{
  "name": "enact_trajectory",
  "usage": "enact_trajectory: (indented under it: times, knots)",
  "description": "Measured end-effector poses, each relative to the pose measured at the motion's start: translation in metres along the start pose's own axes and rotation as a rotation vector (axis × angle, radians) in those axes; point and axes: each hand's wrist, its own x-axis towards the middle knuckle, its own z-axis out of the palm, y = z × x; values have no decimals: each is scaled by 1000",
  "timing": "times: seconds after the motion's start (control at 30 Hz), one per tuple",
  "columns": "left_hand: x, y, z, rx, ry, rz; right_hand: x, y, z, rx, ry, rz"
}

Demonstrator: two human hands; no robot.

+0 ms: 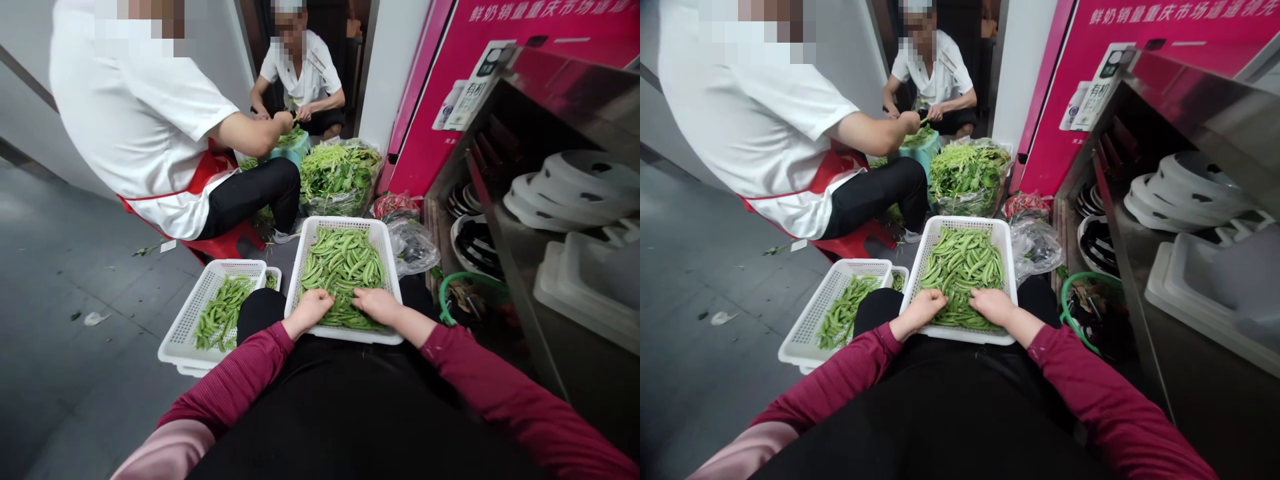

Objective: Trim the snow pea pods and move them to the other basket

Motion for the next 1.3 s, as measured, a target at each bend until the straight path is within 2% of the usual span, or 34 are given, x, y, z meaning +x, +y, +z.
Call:
enact_trajectory:
  times: [0.07,0.17,0.3,0.47,0.57,0.7,0.77,0.83,0.93,1.0,1.07,1.17,1.23,1.3]
  knots:
    - [0,-1,2,61,-24,43,-9,9,-9,89,91,72]
    - [0,4,7,83,-119,130,-24,17,-22,398,252,176]
    - [-4,23,10,24,-286,236,-35,7,-28,760,405,274]
    - [-13,35,1,-47,-469,209,-38,-6,-22,966,381,394]
    - [-16,36,-5,-112,-502,193,-37,-9,-18,1046,386,416]
    - [-16,35,-6,-191,-455,214,-36,-17,-16,1128,446,479]
    - [-16,35,-2,-287,-412,146,-36,-25,-15,1241,451,537]
    - [-17,34,4,-445,-394,22,-36,-36,-14,1426,464,575]
    - [-20,31,15,-649,-455,-97,-33,-53,-13,1727,518,544]
    - [-19,26,19,-676,-498,-125,-30,-60,-16,1866,557,500]
    - [-15,20,18,-587,-447,-118,-28,-60,-22,1961,631,480]
    - [-4,12,7,-314,-188,-100,-29,-50,-33,2042,780,473]
    - [1,11,-1,-157,-55,-89,-32,-43,-37,2061,820,459]
    - [2,15,-4,-34,-42,7,-34,-39,-38,2066,804,455]
